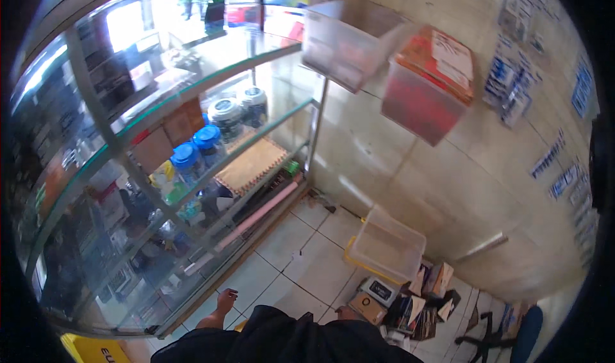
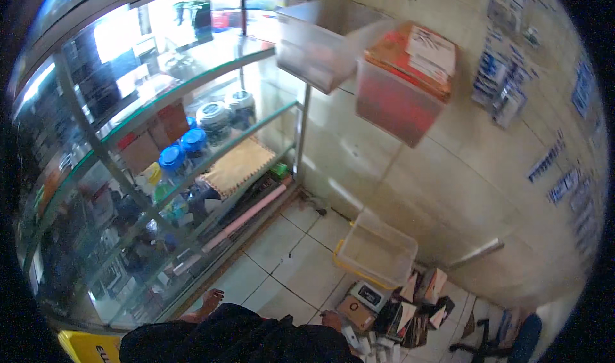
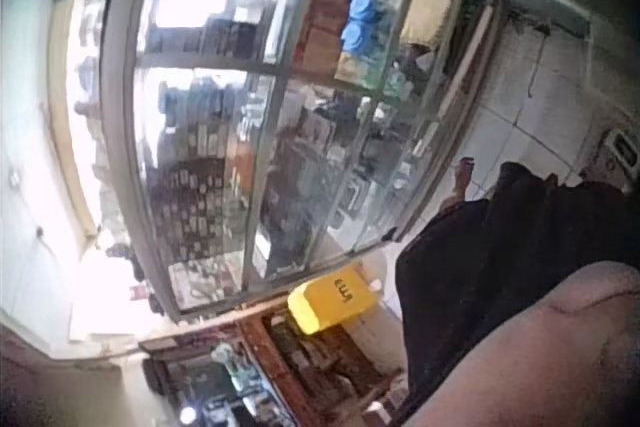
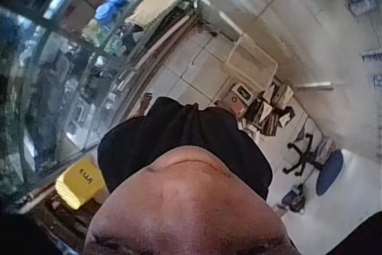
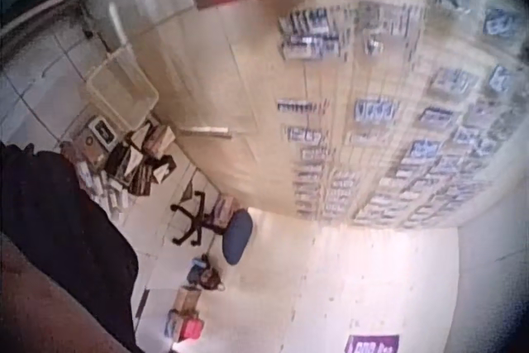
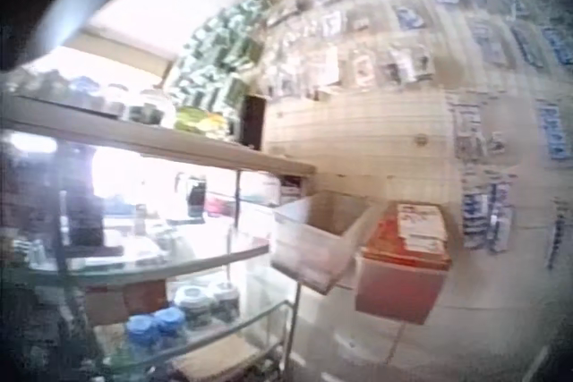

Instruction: The person moves small white boxes and larger cardboard boxes between a glass display case and the floor, while also handling several items on the floor.

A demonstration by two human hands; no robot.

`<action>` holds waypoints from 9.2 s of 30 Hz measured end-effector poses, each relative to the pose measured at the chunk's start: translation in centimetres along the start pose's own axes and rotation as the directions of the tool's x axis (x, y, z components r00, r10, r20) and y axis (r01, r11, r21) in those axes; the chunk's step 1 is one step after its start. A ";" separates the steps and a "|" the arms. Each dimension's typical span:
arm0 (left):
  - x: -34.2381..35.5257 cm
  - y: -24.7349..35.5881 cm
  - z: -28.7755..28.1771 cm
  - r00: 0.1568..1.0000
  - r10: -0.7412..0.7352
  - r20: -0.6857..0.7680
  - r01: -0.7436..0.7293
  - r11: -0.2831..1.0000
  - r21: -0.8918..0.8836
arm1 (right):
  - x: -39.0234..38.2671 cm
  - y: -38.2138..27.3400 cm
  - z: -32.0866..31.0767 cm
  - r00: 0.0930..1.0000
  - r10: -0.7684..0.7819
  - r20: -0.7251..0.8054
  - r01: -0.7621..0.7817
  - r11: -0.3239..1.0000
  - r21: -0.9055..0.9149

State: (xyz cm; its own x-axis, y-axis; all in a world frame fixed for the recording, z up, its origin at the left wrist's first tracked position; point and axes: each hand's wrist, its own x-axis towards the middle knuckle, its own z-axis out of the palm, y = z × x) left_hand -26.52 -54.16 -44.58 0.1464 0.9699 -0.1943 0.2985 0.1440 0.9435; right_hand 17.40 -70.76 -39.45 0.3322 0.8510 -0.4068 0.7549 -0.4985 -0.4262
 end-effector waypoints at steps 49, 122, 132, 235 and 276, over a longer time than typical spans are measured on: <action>33.9 54.8 1.4 0.269 0.286 -0.920 -0.740 0.673 -0.007 | 30.2 -55.0 -35.2 0.329 -0.735 -0.593 0.788 -0.131 0.601; 19.3 49.4 7.2 0.853 0.521 0.000 -0.510 0.836 -0.203 | 14.0 -34.8 -37.9 0.797 -0.584 -0.155 0.412 0.337 0.846; 16.1 51.5 16.0 0.688 0.588 0.425 -0.383 0.792 -0.476 | 6.9 -24.3 -38.0 0.811 -0.333 -0.482 0.585 0.411 0.700; 4.6 5.7 6.6 0.927 0.366 0.085 -0.361 0.803 0.474 | -9.4 7.4 2.1 0.980 0.158 -0.124 -0.168 0.983 -0.075; 14.2 26.9 9.9 0.934 0.344 -0.097 -0.299 0.901 0.314 | 23.6 -18.8 -16.1 0.689 -0.705 -0.170 0.721 0.642 0.260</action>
State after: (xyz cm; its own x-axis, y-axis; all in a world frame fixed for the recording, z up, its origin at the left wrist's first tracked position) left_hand -7.09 -38.47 -24.62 0.1482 0.9744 0.1691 0.5209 -0.2222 0.8242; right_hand 20.12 -38.58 -28.05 -0.2066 0.9656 0.1577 0.5776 0.2505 -0.7770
